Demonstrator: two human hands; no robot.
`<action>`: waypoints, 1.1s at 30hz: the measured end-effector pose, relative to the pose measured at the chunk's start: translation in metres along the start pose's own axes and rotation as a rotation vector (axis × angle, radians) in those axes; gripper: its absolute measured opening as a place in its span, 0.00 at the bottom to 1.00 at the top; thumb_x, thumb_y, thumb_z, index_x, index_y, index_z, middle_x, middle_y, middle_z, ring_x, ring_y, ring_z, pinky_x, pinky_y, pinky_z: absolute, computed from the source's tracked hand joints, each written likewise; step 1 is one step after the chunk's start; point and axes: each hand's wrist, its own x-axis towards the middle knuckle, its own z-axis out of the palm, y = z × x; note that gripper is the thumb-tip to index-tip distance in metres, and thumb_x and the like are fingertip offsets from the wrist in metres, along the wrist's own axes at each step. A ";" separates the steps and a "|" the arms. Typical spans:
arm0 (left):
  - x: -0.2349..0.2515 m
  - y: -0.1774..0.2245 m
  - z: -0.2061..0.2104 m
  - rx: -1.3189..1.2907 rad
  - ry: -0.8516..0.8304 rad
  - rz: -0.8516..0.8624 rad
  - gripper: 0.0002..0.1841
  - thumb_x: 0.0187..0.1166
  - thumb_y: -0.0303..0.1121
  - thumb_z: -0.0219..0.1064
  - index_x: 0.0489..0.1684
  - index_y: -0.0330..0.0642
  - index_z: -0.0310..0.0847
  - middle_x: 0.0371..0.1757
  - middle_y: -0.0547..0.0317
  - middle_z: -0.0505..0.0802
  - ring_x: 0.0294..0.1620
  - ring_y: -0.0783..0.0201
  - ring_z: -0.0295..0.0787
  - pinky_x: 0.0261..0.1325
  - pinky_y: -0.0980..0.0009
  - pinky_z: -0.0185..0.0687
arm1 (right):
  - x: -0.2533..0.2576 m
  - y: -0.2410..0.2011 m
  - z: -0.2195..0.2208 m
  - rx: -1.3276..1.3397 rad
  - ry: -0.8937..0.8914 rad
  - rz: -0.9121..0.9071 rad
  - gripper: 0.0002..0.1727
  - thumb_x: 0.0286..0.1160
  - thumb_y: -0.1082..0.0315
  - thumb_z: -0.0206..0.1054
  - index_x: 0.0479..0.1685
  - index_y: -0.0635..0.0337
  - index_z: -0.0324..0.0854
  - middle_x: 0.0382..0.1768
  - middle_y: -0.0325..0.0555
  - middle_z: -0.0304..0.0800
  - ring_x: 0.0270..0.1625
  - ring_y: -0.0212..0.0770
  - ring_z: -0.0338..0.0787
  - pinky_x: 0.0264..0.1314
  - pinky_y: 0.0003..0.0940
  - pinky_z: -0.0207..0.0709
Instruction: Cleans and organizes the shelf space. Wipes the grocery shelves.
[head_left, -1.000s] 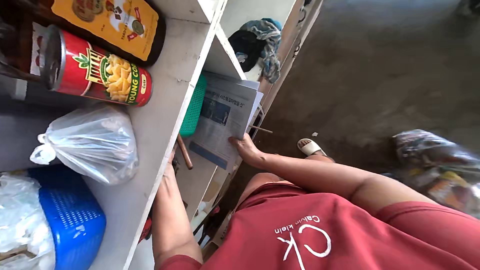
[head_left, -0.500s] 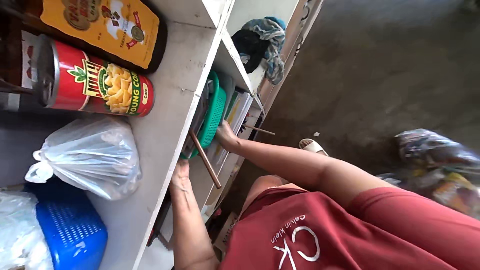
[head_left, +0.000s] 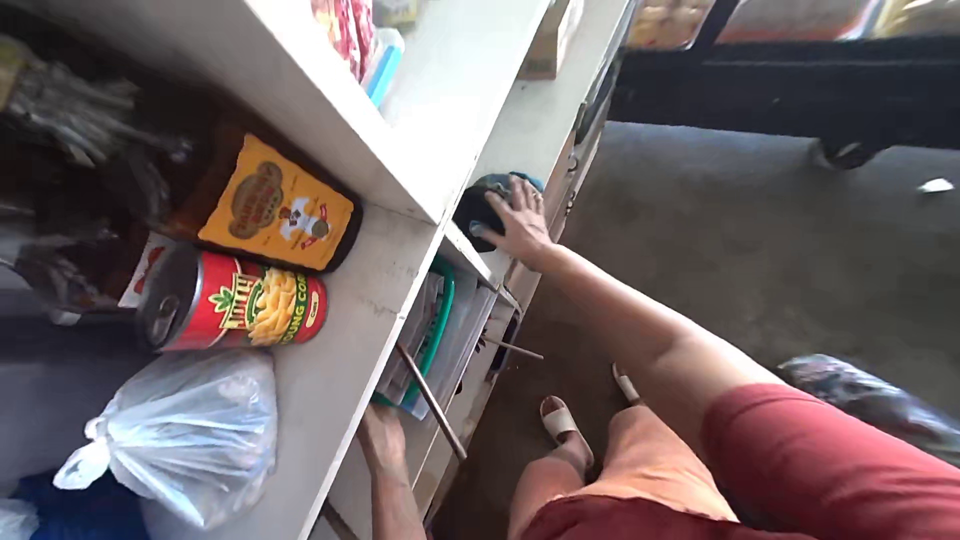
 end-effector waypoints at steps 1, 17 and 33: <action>-0.005 -0.004 -0.001 -0.017 0.026 -0.009 0.24 0.96 0.46 0.40 0.82 0.46 0.65 0.70 0.54 0.83 0.67 0.61 0.83 0.68 0.57 0.82 | 0.010 0.009 0.019 -0.091 -0.038 -0.068 0.45 0.67 0.33 0.69 0.87 0.40 0.69 0.91 0.72 0.50 0.92 0.78 0.43 0.88 0.81 0.32; -0.112 -0.023 -0.036 0.173 0.351 0.147 0.14 0.88 0.28 0.52 0.54 0.25 0.80 0.55 0.44 0.92 0.53 0.56 0.92 0.54 0.59 0.90 | -0.048 0.029 -0.037 0.004 -1.034 -0.174 0.26 0.80 0.51 0.69 0.68 0.59 0.83 0.61 0.66 0.88 0.65 0.68 0.87 0.69 0.74 0.73; -0.164 -0.027 -0.021 0.933 0.036 0.979 0.10 0.80 0.27 0.62 0.44 0.34 0.91 0.53 0.47 0.96 0.56 0.55 0.94 0.63 0.60 0.89 | -0.066 -0.195 -0.267 0.281 -0.084 -0.954 0.24 0.76 0.56 0.69 0.56 0.71 0.84 0.67 0.66 0.82 0.66 0.59 0.86 0.68 0.56 0.79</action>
